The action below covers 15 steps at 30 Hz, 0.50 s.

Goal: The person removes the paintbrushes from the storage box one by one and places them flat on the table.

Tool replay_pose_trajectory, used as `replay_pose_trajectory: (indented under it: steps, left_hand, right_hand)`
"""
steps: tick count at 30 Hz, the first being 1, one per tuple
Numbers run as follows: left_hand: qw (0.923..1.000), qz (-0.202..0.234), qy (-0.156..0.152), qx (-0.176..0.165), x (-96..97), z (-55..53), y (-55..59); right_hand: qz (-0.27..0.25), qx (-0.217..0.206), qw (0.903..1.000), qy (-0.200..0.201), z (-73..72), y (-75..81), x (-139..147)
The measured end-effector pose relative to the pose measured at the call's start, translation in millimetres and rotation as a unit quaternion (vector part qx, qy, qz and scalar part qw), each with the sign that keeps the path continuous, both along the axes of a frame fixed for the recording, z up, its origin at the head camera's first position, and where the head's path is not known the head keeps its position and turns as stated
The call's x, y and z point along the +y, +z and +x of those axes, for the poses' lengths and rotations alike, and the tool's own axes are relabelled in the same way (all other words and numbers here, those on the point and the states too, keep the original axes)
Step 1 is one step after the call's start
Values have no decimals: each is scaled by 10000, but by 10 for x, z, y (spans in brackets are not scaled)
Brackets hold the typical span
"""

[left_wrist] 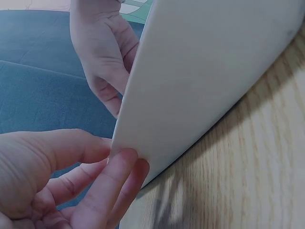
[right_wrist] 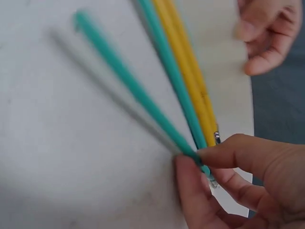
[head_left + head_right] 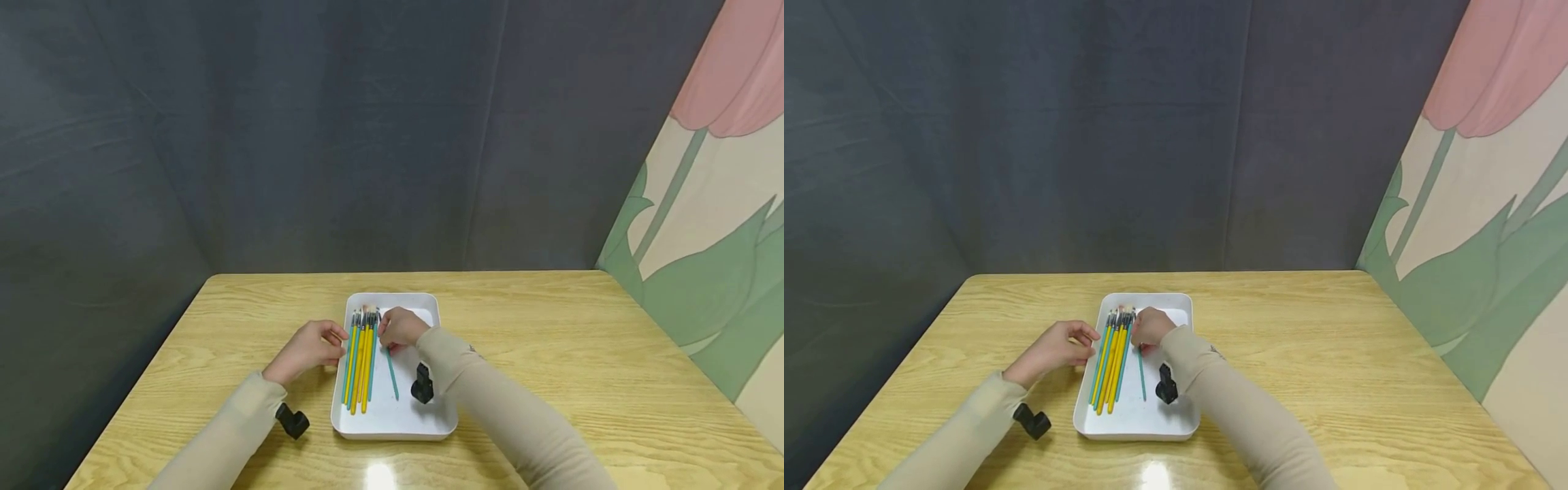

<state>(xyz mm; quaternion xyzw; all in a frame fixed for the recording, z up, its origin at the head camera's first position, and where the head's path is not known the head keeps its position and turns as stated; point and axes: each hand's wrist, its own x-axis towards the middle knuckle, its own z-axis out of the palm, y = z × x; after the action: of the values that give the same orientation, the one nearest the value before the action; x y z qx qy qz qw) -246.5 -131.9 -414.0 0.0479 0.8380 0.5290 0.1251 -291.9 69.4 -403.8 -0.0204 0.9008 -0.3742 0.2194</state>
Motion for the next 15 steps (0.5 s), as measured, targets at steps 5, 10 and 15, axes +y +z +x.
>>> replay_pose_trajectory:
  steps: [5, 10, 15]
  left_hand:
    - [10000, 43, 45, -15, 7, 14, 14]
    - [10000, 70, 39, -35, 4, 16, 8]
    - [10000, 83, 6, -5, -3, 19, 7]
  right_hand:
    - [-764, -330, 9965, -1, 24, 2, 142]
    - [-1769, -415, 9833, 9, 56, 67, 355]
    - [-2504, -417, 9672, 64, 137, 237, 621]
